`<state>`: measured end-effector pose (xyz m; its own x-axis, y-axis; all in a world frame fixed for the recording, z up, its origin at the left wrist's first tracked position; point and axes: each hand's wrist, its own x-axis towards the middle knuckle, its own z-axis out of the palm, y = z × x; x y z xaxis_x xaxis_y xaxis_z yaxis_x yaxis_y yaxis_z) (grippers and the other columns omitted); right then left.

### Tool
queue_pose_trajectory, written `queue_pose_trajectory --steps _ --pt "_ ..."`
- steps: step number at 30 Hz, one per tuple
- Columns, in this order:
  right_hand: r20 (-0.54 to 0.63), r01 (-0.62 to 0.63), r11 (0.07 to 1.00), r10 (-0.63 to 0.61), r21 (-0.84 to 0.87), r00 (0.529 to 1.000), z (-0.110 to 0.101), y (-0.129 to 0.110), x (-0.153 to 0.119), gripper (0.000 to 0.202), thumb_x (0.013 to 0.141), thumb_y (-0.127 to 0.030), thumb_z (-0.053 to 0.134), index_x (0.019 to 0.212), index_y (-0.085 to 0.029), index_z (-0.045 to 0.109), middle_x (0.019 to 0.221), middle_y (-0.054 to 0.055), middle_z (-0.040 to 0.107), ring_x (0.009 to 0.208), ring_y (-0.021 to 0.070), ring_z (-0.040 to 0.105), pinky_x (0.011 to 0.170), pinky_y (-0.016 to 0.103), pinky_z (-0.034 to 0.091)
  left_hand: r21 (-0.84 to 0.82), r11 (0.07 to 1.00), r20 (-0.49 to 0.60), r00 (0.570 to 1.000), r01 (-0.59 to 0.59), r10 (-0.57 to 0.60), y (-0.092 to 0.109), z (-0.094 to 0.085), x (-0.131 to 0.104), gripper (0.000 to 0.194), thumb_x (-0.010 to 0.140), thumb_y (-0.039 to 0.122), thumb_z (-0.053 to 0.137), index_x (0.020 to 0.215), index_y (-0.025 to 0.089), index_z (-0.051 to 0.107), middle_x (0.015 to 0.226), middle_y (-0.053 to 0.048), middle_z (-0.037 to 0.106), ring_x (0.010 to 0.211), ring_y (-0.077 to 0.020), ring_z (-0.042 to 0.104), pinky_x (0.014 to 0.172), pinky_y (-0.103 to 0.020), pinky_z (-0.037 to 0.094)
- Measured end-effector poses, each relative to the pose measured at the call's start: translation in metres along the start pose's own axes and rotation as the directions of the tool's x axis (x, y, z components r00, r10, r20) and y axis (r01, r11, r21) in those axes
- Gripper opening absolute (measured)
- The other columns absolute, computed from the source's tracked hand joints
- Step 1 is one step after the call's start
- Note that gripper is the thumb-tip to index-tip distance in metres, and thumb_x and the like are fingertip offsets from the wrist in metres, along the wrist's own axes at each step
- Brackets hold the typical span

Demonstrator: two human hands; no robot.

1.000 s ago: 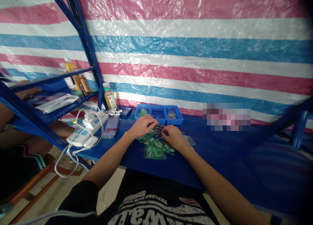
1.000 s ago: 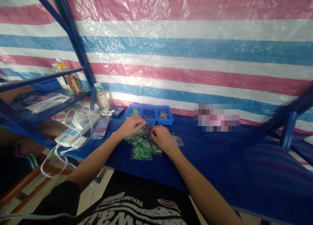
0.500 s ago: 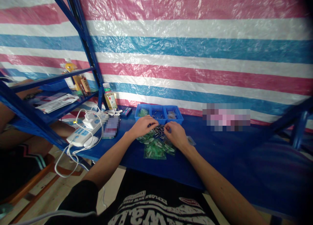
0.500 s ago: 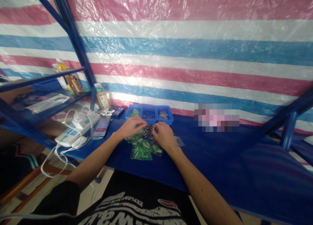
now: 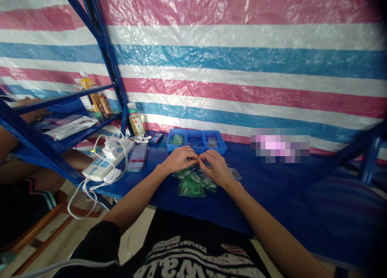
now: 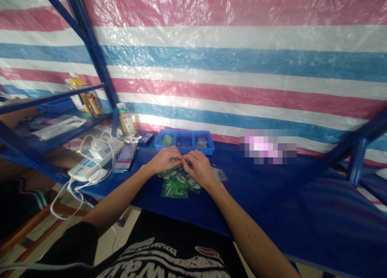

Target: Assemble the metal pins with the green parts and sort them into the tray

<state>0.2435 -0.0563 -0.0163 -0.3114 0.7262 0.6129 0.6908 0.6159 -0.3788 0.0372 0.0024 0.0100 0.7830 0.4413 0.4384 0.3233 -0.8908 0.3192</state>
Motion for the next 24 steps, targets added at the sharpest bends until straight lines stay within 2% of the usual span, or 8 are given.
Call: queue_pose_trajectory --steps 6,10,15,24 --pt "-0.037 -0.025 0.998 0.027 0.063 0.999 0.0 -0.002 0.0 0.017 0.101 -0.03 0.049 0.104 -0.024 0.065 0.098 0.008 0.068 0.095 0.025 0.062 0.088 0.037 0.047 -0.042 0.999 -0.071 0.997 0.027 -0.03 -0.002 0.0 0.0 0.024 0.101 0.034 0.057 0.102 0.02 0.076 0.097 -0.007 0.074 0.095 -0.0195 0.066 0.09 -0.032 0.05" --pt "-0.018 -0.079 0.994 0.08 0.07 0.997 0.004 0.004 0.0 0.019 0.101 -0.029 0.05 0.109 -0.024 0.066 0.101 0.008 0.069 0.095 0.0245 0.064 0.087 0.035 0.048 -0.082 0.996 -0.131 0.991 0.02 -0.03 -0.004 0.001 -0.001 0.024 0.101 0.032 0.056 0.101 0.019 0.076 0.099 -0.007 0.075 0.096 -0.0186 0.067 0.091 -0.031 0.05" --pt "0.031 -0.133 0.99 0.132 0.039 0.991 0.01 0.013 -0.001 0.021 0.101 -0.034 0.051 0.106 -0.026 0.07 0.098 0.007 0.072 0.093 0.0252 0.065 0.084 0.036 0.049 -0.098 0.994 -0.154 0.986 0.053 -0.067 -0.004 0.0 -0.001 0.024 0.101 0.034 0.057 0.102 0.019 0.076 0.099 -0.006 0.077 0.096 -0.0191 0.068 0.092 -0.031 0.051" --pt "-0.054 -0.115 0.989 0.121 0.092 0.991 0.005 0.012 -0.002 0.019 0.1 -0.032 0.055 0.095 -0.026 0.072 0.09 0.005 0.072 0.087 0.0237 0.067 0.079 0.034 0.048 0.013 0.996 -0.102 0.991 0.091 -0.089 -0.001 0.001 -0.002 0.028 0.102 0.039 0.054 0.104 0.021 0.076 0.094 -0.005 0.074 0.09 -0.0179 0.065 0.084 -0.029 0.049"
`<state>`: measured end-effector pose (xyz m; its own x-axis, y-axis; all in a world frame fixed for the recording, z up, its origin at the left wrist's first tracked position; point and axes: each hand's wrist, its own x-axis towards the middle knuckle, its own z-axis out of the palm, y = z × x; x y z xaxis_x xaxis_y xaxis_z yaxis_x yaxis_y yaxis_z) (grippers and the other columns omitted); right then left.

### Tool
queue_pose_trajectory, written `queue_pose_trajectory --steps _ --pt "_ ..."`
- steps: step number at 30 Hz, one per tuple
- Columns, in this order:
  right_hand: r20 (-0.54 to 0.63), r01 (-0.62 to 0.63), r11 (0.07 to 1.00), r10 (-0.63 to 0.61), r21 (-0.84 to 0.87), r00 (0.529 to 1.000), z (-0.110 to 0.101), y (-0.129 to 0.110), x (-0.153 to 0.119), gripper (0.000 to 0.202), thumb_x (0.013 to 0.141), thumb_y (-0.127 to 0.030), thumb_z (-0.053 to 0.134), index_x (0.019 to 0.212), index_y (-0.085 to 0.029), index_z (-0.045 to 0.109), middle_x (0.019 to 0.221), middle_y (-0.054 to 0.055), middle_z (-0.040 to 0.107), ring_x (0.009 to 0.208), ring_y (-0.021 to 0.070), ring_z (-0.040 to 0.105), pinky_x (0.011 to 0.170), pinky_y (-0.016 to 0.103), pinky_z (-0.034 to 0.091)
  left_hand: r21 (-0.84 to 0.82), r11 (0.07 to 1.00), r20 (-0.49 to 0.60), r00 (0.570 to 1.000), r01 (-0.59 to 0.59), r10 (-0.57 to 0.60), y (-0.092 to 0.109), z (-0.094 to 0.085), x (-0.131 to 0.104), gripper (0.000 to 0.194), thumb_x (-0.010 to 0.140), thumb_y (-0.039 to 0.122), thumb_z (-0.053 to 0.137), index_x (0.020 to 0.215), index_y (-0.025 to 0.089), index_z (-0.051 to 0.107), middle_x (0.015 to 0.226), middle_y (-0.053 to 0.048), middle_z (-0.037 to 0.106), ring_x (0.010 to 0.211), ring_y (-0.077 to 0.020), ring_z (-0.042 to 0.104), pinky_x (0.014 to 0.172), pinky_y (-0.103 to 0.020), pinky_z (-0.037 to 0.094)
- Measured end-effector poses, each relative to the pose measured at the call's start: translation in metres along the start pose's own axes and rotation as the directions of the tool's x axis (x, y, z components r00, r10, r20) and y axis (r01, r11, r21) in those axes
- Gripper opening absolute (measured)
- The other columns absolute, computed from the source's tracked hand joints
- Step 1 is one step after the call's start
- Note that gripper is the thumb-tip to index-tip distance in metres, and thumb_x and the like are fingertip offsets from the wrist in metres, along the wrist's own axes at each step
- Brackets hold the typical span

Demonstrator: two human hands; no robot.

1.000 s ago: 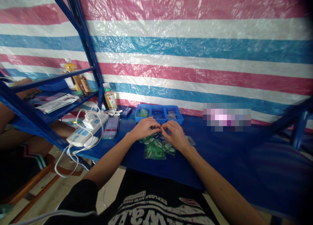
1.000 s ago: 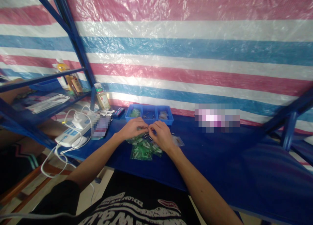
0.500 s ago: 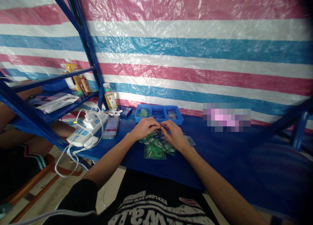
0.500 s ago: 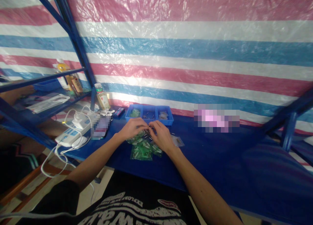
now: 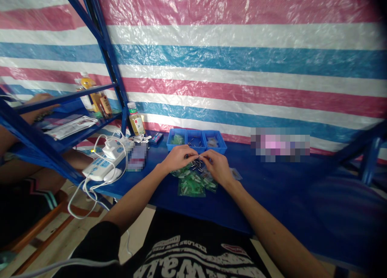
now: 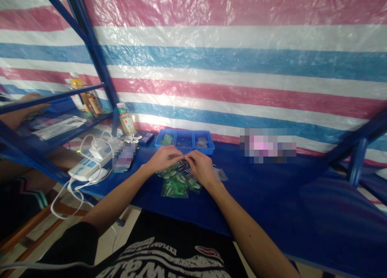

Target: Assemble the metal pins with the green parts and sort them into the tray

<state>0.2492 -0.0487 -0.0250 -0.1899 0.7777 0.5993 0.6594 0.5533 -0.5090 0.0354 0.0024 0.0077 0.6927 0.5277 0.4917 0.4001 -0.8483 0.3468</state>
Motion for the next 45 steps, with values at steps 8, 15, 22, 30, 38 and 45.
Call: queue_pose_trajectory --steps 8,15,22,30,38,45 --pt "-0.037 0.056 0.998 -0.056 -0.003 0.998 0.0024 0.0037 -0.0002 0.015 0.099 -0.03 0.059 0.091 -0.024 0.071 0.088 0.004 0.071 0.084 0.0213 0.067 0.076 0.03 0.048 0.013 0.999 0.044 0.998 -0.042 0.041 0.0016 -0.0005 -0.0013 0.028 0.104 0.035 0.05 0.104 0.02 0.073 0.092 -0.004 0.073 0.085 -0.0159 0.064 0.078 -0.025 0.045" --pt "-0.032 0.055 0.998 -0.055 -0.013 0.998 0.0028 0.001 0.0 0.013 0.098 -0.029 0.06 0.095 -0.025 0.071 0.089 0.004 0.07 0.08 0.0202 0.065 0.072 0.03 0.047 0.032 0.999 0.044 0.999 -0.025 0.024 0.0 0.0019 -0.0009 0.026 0.103 0.033 0.051 0.101 0.019 0.073 0.086 -0.003 0.071 0.079 -0.0158 0.063 0.075 -0.025 0.043" --pt "-0.014 0.06 0.998 -0.06 -0.002 0.998 0.0024 -0.0008 -0.0003 0.013 0.098 -0.028 0.059 0.096 -0.024 0.071 0.092 0.004 0.07 0.077 0.0189 0.064 0.07 0.029 0.047 0.037 0.999 0.033 0.999 -0.011 0.01 -0.0027 0.004 -0.0018 0.024 0.101 0.033 0.053 0.102 0.019 0.073 0.087 -0.003 0.072 0.077 -0.0156 0.063 0.076 -0.026 0.044" --pt "-0.029 0.061 0.998 -0.061 -0.002 0.998 0.002 -0.0015 -0.0001 0.013 0.098 -0.025 0.058 0.095 -0.024 0.07 0.09 0.004 0.07 0.079 0.0193 0.065 0.071 0.029 0.046 0.026 1.0 0.019 1.0 -0.004 0.004 -0.0051 0.006 -0.0019 0.026 0.101 0.036 0.053 0.103 0.02 0.073 0.089 -0.004 0.073 0.079 -0.016 0.064 0.075 -0.026 0.046" --pt "-0.043 0.08 0.997 -0.08 0.019 0.996 0.0007 -0.0021 0.0006 0.013 0.099 -0.026 0.056 0.092 -0.024 0.067 0.091 0.004 0.068 0.08 0.0197 0.063 0.073 0.03 0.047 0.027 1.0 0.048 0.999 -0.014 0.013 -0.0066 0.0078 -0.0017 0.028 0.102 0.037 0.052 0.106 0.02 0.073 0.09 -0.004 0.074 0.082 -0.0168 0.066 0.078 -0.027 0.047" --pt "-0.032 0.078 0.997 -0.077 0.019 0.997 0.003 0.0002 -0.0006 0.012 0.099 -0.026 0.056 0.093 -0.024 0.067 0.091 0.003 0.067 0.08 0.019 0.062 0.072 0.03 0.046 0.019 0.999 0.055 0.998 -0.036 0.035 -0.0024 0.0056 -0.0013 0.028 0.103 0.034 0.05 0.105 0.02 0.073 0.094 -0.004 0.075 0.085 -0.0166 0.067 0.08 -0.027 0.047"
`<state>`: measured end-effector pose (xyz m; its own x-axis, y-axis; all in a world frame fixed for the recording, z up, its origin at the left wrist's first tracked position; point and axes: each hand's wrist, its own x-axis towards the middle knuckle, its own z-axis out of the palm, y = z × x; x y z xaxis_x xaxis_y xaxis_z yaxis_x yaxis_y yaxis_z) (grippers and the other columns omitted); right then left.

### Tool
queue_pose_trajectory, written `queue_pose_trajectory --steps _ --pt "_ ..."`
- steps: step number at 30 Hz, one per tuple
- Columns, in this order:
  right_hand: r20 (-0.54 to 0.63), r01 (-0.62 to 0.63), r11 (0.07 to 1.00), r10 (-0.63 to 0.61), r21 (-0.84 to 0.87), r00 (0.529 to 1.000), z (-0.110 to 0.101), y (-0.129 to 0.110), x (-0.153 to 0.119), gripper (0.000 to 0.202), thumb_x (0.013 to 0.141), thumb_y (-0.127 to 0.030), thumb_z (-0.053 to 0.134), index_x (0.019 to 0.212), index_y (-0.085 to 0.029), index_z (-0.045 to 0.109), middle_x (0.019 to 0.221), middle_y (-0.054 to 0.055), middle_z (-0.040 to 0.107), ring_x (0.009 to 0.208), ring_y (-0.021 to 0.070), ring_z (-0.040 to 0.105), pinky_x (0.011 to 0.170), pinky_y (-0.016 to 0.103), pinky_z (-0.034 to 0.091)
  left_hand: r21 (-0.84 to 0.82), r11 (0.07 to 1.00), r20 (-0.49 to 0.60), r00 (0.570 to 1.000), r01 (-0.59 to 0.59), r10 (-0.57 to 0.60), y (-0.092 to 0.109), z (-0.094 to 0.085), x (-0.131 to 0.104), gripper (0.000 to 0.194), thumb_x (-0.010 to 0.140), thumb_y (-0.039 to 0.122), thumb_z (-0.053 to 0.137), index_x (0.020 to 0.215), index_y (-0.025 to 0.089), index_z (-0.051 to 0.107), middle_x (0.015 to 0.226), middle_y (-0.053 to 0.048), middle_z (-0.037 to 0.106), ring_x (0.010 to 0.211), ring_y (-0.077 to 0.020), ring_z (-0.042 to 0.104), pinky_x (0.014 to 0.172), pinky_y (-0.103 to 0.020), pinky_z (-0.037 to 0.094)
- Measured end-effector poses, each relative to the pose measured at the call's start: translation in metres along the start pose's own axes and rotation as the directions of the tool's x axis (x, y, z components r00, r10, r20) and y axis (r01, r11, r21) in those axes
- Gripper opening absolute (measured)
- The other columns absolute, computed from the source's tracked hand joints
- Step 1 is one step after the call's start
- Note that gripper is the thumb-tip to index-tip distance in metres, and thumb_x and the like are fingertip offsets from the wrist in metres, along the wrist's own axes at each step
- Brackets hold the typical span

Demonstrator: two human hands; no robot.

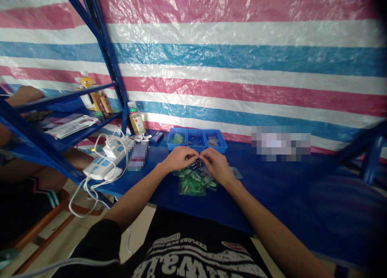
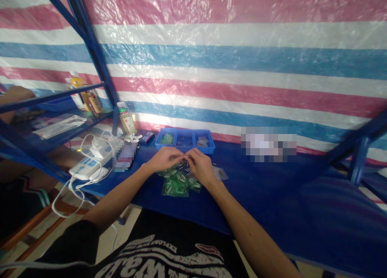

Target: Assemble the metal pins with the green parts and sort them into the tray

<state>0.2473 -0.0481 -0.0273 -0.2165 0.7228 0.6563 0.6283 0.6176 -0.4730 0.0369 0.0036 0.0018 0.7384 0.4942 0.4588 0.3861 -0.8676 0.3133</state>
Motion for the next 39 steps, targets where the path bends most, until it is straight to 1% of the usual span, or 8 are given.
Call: queue_pose_trajectory --steps 5,13,19,25,30,33,35,39 --pt "0.016 -0.023 1.0 0.023 -0.014 1.0 -0.0013 -0.0014 -0.0007 0.012 0.099 -0.026 0.057 0.093 -0.024 0.067 0.092 0.003 0.068 0.081 0.0192 0.063 0.073 0.03 0.046 -0.011 1.0 -0.007 1.0 0.001 -0.002 0.0021 -0.0025 0.0006 0.027 0.102 0.032 0.051 0.103 0.019 0.075 0.094 -0.005 0.075 0.086 -0.0165 0.067 0.079 -0.026 0.047" --pt "0.027 -0.035 0.999 0.035 -0.023 0.999 -0.0037 -0.0049 0.0003 0.017 0.1 -0.03 0.055 0.093 -0.025 0.07 0.092 0.005 0.07 0.084 0.0207 0.065 0.075 0.031 0.048 0.003 1.0 -0.015 1.0 0.006 -0.006 0.0004 -0.0011 0.0002 0.026 0.1 0.032 0.053 0.098 0.019 0.076 0.086 -0.004 0.073 0.078 -0.0153 0.064 0.075 -0.025 0.045" --pt "0.03 -0.032 0.999 0.032 -0.02 0.999 -0.0027 -0.004 0.0006 0.019 0.1 -0.029 0.054 0.092 -0.025 0.07 0.093 0.004 0.07 0.086 0.0206 0.066 0.078 0.031 0.048 -0.004 1.0 -0.02 1.0 0.002 -0.002 -0.0003 -0.0006 0.0005 0.025 0.1 0.031 0.054 0.097 0.019 0.076 0.088 -0.004 0.073 0.08 -0.0155 0.065 0.076 -0.025 0.045" --pt "0.037 -0.029 0.999 0.03 -0.025 0.999 -0.0023 -0.0036 0.001 0.02 0.101 -0.028 0.052 0.094 -0.025 0.07 0.095 0.004 0.071 0.089 0.0207 0.067 0.081 0.031 0.048 -0.008 1.0 -0.024 1.0 0.002 -0.003 0.0028 -0.003 0.0007 0.026 0.1 0.03 0.053 0.095 0.019 0.076 0.085 -0.003 0.072 0.077 -0.0146 0.063 0.074 -0.025 0.044" --pt "0.049 -0.034 0.998 0.036 -0.05 0.998 -0.0017 -0.0011 0.0002 0.022 0.103 -0.029 0.05 0.094 -0.025 0.069 0.095 0.005 0.072 0.089 0.0212 0.067 0.081 0.031 0.048 -0.009 1.0 -0.026 1.0 0.009 -0.01 0.0031 -0.0026 0.0008 0.025 0.1 0.031 0.054 0.095 0.019 0.076 0.087 -0.004 0.073 0.079 -0.015 0.064 0.076 -0.025 0.045" --pt "0.038 -0.043 0.998 0.045 -0.047 0.998 -0.0004 0.0014 -0.0007 0.015 0.101 -0.03 0.053 0.103 -0.024 0.067 0.098 0.005 0.072 0.086 0.0217 0.067 0.079 0.032 0.049 -0.008 1.0 -0.027 0.999 0.03 -0.03 0.0015 -0.0017 0.0003 0.024 0.099 0.031 0.054 0.096 0.019 0.075 0.087 -0.004 0.073 0.079 -0.0155 0.066 0.077 -0.026 0.046" --pt "0.033 -0.043 0.998 0.044 -0.041 0.998 0.0001 0.0023 -0.0009 0.015 0.099 -0.028 0.054 0.108 -0.024 0.065 0.101 0.005 0.072 0.086 0.0219 0.067 0.078 0.032 0.049 -0.007 0.999 -0.032 0.999 0.044 -0.044 0.0 -0.0008 -0.0002 0.023 0.099 0.031 0.054 0.096 0.019 0.074 0.087 -0.003 0.074 0.081 -0.016 0.067 0.079 -0.026 0.047" --pt "0.047 -0.018 0.999 0.02 -0.048 0.999 -0.0011 0.0008 -0.0001 0.015 0.099 -0.023 0.049 0.099 -0.025 0.065 0.096 0.005 0.071 0.087 0.0215 0.066 0.079 0.032 0.048 0.003 0.999 -0.035 0.998 0.048 -0.047 -0.0023 0.0012 -0.0007 0.022 0.099 0.031 0.054 0.096 0.02 0.073 0.087 -0.003 0.074 0.081 -0.0159 0.067 0.079 -0.026 0.047"
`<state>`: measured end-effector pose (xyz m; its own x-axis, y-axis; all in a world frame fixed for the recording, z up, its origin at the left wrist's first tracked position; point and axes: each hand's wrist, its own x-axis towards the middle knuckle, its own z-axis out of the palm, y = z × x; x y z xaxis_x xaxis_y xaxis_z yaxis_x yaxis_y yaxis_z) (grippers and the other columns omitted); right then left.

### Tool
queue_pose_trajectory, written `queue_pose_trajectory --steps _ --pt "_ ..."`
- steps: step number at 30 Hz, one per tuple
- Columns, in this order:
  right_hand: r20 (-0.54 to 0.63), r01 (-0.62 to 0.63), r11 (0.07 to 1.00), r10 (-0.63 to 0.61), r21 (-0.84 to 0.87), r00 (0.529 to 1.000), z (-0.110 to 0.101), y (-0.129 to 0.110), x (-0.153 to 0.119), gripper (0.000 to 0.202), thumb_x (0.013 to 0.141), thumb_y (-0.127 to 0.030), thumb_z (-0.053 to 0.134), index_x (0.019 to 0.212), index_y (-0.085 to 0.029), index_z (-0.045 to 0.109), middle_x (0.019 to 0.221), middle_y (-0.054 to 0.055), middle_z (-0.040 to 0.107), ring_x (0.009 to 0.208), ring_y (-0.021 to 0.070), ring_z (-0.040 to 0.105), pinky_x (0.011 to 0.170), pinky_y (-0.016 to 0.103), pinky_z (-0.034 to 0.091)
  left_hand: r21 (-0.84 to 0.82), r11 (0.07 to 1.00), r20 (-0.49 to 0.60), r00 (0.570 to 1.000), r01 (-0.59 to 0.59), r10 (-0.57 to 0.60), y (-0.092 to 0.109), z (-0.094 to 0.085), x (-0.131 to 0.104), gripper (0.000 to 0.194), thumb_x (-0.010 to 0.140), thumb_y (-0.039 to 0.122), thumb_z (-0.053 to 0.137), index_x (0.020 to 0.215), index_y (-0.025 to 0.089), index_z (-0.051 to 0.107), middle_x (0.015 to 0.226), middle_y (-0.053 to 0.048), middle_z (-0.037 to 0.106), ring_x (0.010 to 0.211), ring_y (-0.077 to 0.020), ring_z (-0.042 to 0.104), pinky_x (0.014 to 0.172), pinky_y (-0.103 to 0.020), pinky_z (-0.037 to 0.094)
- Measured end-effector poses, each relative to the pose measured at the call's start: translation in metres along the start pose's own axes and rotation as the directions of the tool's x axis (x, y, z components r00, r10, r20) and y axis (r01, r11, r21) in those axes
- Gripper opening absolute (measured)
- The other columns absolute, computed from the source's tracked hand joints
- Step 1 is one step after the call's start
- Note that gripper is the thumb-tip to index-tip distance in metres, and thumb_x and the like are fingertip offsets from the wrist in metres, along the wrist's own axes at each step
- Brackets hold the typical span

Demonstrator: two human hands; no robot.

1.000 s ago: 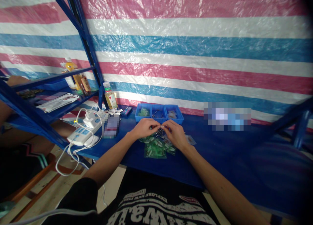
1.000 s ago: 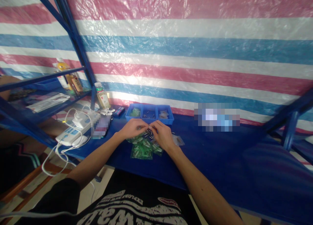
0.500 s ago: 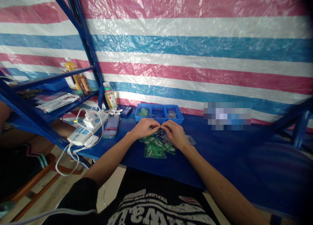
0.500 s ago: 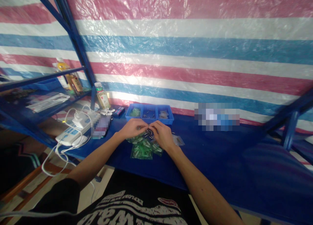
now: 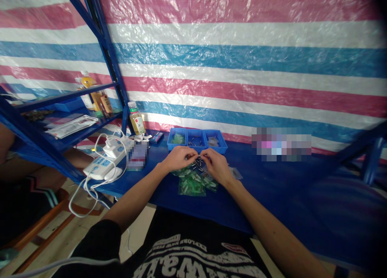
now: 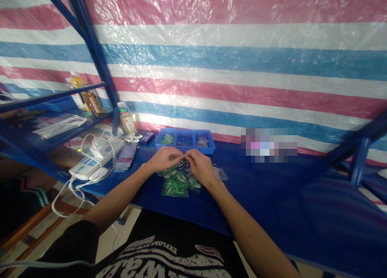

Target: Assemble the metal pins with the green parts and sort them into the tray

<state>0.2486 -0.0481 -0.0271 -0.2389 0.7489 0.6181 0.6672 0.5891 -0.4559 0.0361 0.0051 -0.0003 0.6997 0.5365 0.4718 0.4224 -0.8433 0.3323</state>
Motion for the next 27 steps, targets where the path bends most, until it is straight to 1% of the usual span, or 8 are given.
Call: queue_pose_trajectory --steps 2,10,17,23,27 --pt "-0.006 -0.001 1.0 0.001 -0.002 1.0 -0.001 -0.001 0.0 0.016 0.1 -0.024 0.049 0.096 -0.025 0.065 0.094 0.004 0.07 0.087 0.0215 0.066 0.08 0.031 0.048 0.007 1.0 0.001 1.0 -0.001 0.001 -0.001 0.001 0.0 0.022 0.099 0.031 0.054 0.096 0.02 0.073 0.087 -0.003 0.074 0.08 -0.0155 0.067 0.078 -0.026 0.047" --pt "-0.015 -0.034 0.999 0.033 -0.01 0.999 0.0 0.0 0.001 0.016 0.1 -0.022 0.048 0.097 -0.025 0.064 0.096 0.005 0.071 0.089 0.0224 0.066 0.084 0.033 0.048 0.018 1.0 0.006 1.0 -0.005 0.005 -0.001 0.001 0.0 0.024 0.1 0.033 0.054 0.096 0.019 0.073 0.084 -0.002 0.073 0.074 -0.0145 0.065 0.075 -0.025 0.046" --pt "-0.029 -0.049 0.998 0.048 -0.036 0.998 0.0 0.001 0.001 0.017 0.1 -0.023 0.047 0.098 -0.025 0.064 0.096 0.005 0.072 0.09 0.0229 0.067 0.082 0.033 0.048 0.003 1.0 -0.004 1.0 -0.004 0.004 0.0 0.001 0.0 0.024 0.099 0.033 0.054 0.096 0.019 0.074 0.085 -0.003 0.074 0.074 -0.0146 0.065 0.074 -0.025 0.046" --pt "-0.064 -0.102 0.989 0.096 -0.109 0.993 0.003 0.006 0.001 0.017 0.102 -0.025 0.047 0.098 -0.025 0.064 0.096 0.005 0.072 0.09 0.0239 0.067 0.078 0.032 0.047 0.013 1.0 -0.011 1.0 -0.005 0.006 0.0 0.0 0.0 0.022 0.099 0.032 0.055 0.097 0.02 0.073 0.084 -0.002 0.073 0.073 -0.0143 0.064 0.073 -0.025 0.045" --pt "-0.066 -0.138 0.975 0.128 -0.172 0.99 0.004 0.01 0.001 0.021 0.103 -0.028 0.045 0.093 -0.024 0.063 0.089 0.005 0.071 0.084 0.0237 0.066 0.072 0.031 0.044 0.012 1.0 -0.015 1.0 -0.005 0.005 0.001 -0.001 0.001 0.023 0.099 0.032 0.055 0.097 0.019 0.074 0.084 -0.002 0.073 0.072 -0.0141 0.063 0.073 -0.025 0.045"
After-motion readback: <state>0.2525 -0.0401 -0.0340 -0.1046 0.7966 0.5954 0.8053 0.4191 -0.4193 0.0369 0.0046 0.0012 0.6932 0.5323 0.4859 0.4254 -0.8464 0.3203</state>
